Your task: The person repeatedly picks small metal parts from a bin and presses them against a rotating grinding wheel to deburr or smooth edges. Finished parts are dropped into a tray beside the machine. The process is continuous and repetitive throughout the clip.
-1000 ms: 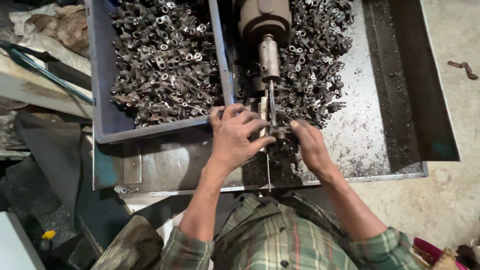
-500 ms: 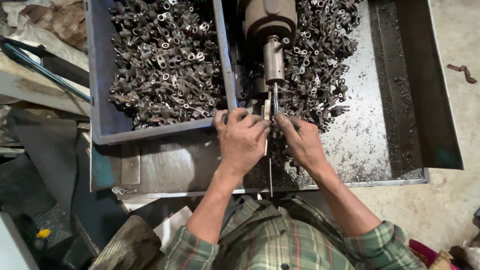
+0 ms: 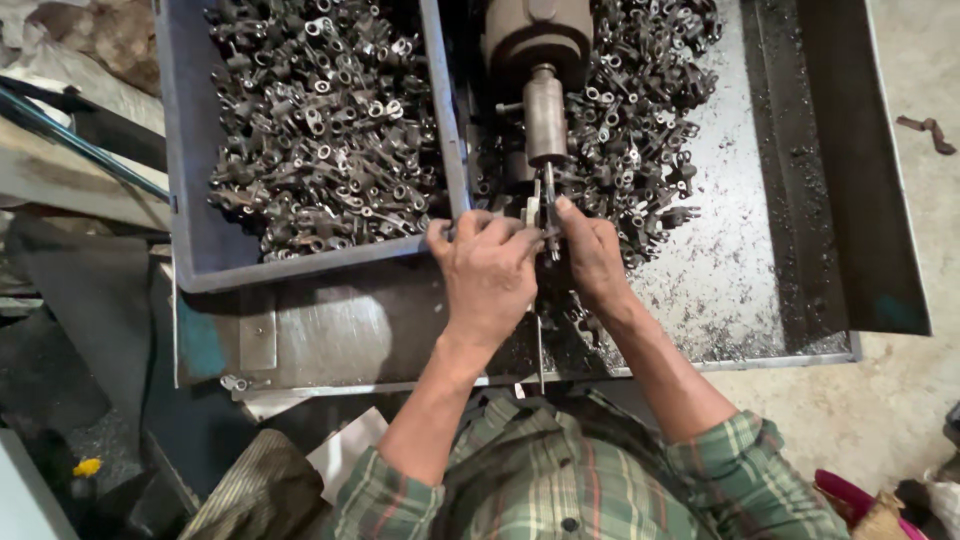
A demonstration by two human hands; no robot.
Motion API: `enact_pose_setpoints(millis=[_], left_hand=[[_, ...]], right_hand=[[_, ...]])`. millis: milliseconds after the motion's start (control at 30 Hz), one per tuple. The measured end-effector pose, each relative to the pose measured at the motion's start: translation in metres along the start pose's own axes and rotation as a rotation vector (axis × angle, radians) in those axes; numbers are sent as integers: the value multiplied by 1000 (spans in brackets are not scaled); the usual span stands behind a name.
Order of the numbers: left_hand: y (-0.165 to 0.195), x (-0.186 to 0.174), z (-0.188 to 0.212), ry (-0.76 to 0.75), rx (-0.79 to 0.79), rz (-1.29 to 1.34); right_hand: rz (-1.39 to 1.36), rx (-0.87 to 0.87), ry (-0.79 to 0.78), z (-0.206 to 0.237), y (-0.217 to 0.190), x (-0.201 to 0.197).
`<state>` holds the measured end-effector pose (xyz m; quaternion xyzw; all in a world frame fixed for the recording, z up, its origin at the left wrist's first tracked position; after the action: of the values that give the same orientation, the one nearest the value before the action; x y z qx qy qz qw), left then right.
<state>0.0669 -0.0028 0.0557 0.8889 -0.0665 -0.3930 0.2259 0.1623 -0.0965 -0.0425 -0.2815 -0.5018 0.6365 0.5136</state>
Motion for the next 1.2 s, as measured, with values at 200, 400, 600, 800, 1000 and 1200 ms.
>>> enact_pose_setpoints(millis=[200, 400, 600, 800, 1000, 1200], left_hand=[[0, 0, -2, -7, 10, -16], [0, 5, -1, -28, 40, -36], [3, 3, -2, -102, 71, 18], [-14, -17, 1, -198, 47, 322], [-81, -21, 10, 322, -746, 1273], [-41, -27, 0, 58, -294, 545]], right_hand=[[-132, 99, -31, 8, -6, 10], [61, 24, 25, 13, -21, 2], [300, -138, -60, 27, -34, -3], [483, 9, 24, 42, -14, -51], [1281, -859, 438, 23, -101, -119], [1311, -756, 260, 6, -90, -141]])
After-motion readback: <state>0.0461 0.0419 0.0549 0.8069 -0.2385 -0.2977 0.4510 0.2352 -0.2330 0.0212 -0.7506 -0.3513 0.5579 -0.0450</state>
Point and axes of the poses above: each hand's wrist, its own z-axis away from the middle knuckle, its own x-axis out of the palm, y = z × x, the point moved 9 cm from there along -z, towards the middle knuckle, and after that the axes turned 9 degrees about y, right-handed, at the moved point
